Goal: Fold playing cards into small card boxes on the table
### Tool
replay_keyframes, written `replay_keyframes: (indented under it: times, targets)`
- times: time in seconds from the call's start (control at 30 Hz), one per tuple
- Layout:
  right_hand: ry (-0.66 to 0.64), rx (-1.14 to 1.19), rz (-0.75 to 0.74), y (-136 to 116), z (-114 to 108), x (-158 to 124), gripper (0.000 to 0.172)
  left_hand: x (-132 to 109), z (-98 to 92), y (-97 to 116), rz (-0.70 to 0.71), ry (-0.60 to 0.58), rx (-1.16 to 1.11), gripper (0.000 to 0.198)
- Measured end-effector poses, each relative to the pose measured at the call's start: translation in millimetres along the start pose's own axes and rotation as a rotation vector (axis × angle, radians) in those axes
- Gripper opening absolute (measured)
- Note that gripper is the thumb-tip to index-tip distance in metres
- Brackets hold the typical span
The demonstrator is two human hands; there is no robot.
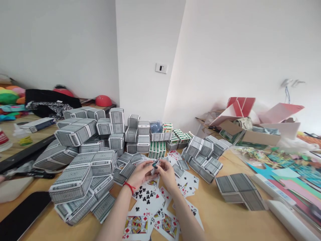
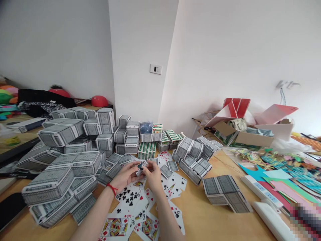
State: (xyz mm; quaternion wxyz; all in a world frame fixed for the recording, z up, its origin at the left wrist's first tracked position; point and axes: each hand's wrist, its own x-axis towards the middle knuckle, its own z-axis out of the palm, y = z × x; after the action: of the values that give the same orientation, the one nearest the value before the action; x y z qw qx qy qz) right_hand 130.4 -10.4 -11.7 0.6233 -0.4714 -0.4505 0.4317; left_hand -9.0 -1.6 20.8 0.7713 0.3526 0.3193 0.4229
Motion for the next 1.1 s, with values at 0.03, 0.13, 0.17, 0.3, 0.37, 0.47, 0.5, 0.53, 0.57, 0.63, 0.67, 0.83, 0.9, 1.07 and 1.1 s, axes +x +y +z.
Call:
replay_keyframes:
  times: [0.03,0.13,0.17,0.3,0.37,0.47,0.5,0.53,0.57,0.63,0.67,0.83,0.9,1.07,1.1]
  targets:
    - [0.007,0.005,0.0,-1,0,0,0.042,1,-0.2,0,0.029,0.001,0.002,0.035]
    - [-0.002,0.064,0.025,-4,0,-2,0.043,2,-0.7,0,0.077,-0.019,0.026,0.035]
    - [-0.015,0.1,0.036,-6,-1,-3,0.043,2,-0.8,0,0.078,-0.031,0.036,0.035]
    - [-0.048,0.235,0.072,-11,-5,-6,0.04,4,-1.5,-2,0.08,-0.04,0.06,0.038]
    - [-0.056,0.277,0.083,-12,-5,-6,0.039,5,-1.9,-4,0.096,-0.029,0.077,0.04]
    - [-0.08,0.337,0.08,-13,-5,-7,0.036,7,-1.2,-5,0.134,-0.033,0.159,0.045]
    - [-0.083,0.353,0.077,-14,-4,-7,0.034,7,-0.5,-5,0.154,-0.034,0.202,0.046]
    - [-0.086,0.365,0.078,-15,-4,-7,0.033,7,0.5,-5,0.179,-0.033,0.249,0.046]
    - [-0.086,0.374,0.082,-15,-3,-7,0.031,6,1.7,-5,0.207,-0.029,0.294,0.046]
    - [-0.089,0.389,0.093,-17,-3,-8,0.03,5,4.3,-4,0.26,-0.013,0.367,0.046]
    - [-0.094,0.396,0.098,-18,-3,-8,0.029,5,5.5,-4,0.278,-0.005,0.392,0.046]
    - [-0.116,0.391,0.095,-24,-4,-10,0.033,2,8.9,-2,0.297,0.014,0.43,0.048]
    - [-0.122,0.376,0.072,-24,-4,-11,0.033,1,9.1,-2,0.296,0.002,0.432,0.049]
    - [-0.113,0.325,0.036,-24,-3,-12,0.033,1,9.2,-2,0.278,-0.04,0.421,0.047]
    - [-0.112,0.317,0.036,-24,-3,-13,0.034,1,9.3,-2,0.274,-0.049,0.417,0.048]
